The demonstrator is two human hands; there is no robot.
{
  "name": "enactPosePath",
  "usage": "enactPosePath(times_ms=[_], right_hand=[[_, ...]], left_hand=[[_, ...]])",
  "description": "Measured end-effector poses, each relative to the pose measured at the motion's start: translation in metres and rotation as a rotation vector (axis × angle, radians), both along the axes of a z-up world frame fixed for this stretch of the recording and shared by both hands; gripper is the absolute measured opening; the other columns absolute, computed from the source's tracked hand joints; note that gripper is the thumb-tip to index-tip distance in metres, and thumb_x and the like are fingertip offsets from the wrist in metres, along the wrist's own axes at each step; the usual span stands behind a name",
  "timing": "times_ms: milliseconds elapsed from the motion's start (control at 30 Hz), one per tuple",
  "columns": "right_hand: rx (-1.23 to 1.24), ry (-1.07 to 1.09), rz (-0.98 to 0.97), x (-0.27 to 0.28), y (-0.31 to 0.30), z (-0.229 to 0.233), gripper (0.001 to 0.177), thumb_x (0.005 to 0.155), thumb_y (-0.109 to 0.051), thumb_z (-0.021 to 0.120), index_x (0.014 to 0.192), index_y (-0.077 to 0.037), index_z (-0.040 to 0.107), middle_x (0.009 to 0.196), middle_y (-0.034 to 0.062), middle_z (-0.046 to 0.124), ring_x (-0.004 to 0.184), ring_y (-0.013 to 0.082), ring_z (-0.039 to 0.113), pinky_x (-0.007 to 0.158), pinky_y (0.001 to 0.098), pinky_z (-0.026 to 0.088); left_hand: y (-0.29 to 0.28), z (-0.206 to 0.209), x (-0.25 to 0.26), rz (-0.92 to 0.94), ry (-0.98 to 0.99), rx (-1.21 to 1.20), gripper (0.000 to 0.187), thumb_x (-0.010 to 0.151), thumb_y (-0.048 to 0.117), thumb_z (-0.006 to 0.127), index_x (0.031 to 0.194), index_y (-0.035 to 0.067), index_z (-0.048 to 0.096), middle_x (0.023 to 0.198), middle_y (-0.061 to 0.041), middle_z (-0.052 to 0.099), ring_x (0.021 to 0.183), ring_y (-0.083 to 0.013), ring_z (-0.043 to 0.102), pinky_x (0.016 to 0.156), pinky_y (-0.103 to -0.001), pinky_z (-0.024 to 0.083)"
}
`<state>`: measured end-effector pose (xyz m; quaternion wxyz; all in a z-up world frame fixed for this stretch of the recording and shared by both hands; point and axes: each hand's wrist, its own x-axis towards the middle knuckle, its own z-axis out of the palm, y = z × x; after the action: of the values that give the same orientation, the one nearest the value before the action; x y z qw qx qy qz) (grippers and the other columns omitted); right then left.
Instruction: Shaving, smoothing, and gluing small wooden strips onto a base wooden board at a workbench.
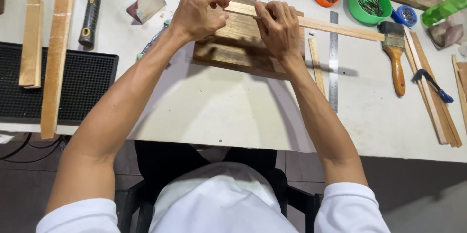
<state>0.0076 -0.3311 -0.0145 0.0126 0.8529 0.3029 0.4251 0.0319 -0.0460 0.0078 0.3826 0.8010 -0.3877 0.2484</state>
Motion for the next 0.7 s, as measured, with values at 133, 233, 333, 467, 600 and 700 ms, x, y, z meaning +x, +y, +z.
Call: enactPosePath(times_ms=[133, 233, 333, 467, 600, 700], right_hand=[[0.022, -0.008, -0.041, -0.017, -0.017, 0.006, 0.044, 0.099, -0.023, 0.079, 0.14, -0.018, 0.064, 0.103, -0.0019, 0.062, 0.092, 0.0146, 0.058, 0.081, 0.0326, 0.048], [0.033, 0.04, -0.001, -0.018, -0.031, 0.009, 0.049, 0.095, -0.026, 0.083, 0.138, -0.012, 0.064, 0.103, 0.0014, 0.062, 0.089, 0.0178, 0.057, 0.079, 0.0339, 0.048], [0.044, 0.096, 0.031, -0.015, -0.046, 0.003, 0.05, 0.095, -0.023, 0.082, 0.139, -0.011, 0.063, 0.108, 0.0029, 0.064, 0.092, 0.0165, 0.057, 0.082, 0.0327, 0.049], [0.085, 0.239, -0.043, -0.003, -0.056, -0.006, 0.027, 0.093, -0.029, 0.086, 0.11, -0.011, 0.073, 0.088, 0.0024, 0.06, 0.08, 0.0171, 0.052, 0.072, 0.0329, 0.046], [0.079, 0.162, -0.013, 0.013, -0.044, -0.018, 0.026, 0.093, -0.032, 0.087, 0.088, -0.011, 0.073, 0.086, 0.0011, 0.057, 0.08, 0.016, 0.051, 0.072, 0.0311, 0.047], [0.046, 0.098, 0.007, 0.023, -0.031, -0.027, 0.026, 0.095, -0.033, 0.086, 0.09, -0.011, 0.072, 0.089, 0.0004, 0.057, 0.084, 0.016, 0.052, 0.071, 0.0294, 0.047]], left_hand=[[-0.032, 0.008, -0.006, 0.029, 0.012, 0.038, 0.041, 0.085, 0.031, 0.089, 0.116, 0.007, 0.075, 0.087, -0.004, 0.071, 0.08, -0.0197, 0.06, 0.087, -0.04, 0.04], [-0.047, -0.007, 0.008, 0.065, -0.045, 0.106, 0.026, 0.087, 0.031, 0.086, 0.104, 0.012, 0.079, 0.088, -0.002, 0.072, 0.08, -0.0189, 0.059, 0.086, -0.04, 0.04], [-0.045, -0.025, 0.023, 0.102, -0.103, 0.105, 0.023, 0.094, 0.029, 0.084, 0.103, 0.01, 0.077, 0.091, -0.004, 0.072, 0.083, -0.018, 0.061, 0.088, -0.038, 0.04], [-0.023, -0.029, 0.028, 0.108, -0.096, 0.024, 0.009, 0.092, 0.011, 0.081, 0.1, 0.01, 0.078, 0.092, -0.002, 0.075, 0.084, -0.0147, 0.065, 0.094, -0.038, 0.04], [-0.005, -0.028, 0.025, 0.164, -0.002, 0.029, 0.015, 0.088, -0.004, 0.077, 0.091, 0.011, 0.077, 0.086, -0.002, 0.076, 0.075, -0.0144, 0.065, 0.094, -0.037, 0.043], [0.004, -0.045, 0.039, 0.233, -0.079, 0.072, 0.011, 0.088, 0.001, 0.082, 0.085, 0.01, 0.076, 0.084, -0.005, 0.074, 0.078, -0.0172, 0.068, 0.092, -0.04, 0.05]])
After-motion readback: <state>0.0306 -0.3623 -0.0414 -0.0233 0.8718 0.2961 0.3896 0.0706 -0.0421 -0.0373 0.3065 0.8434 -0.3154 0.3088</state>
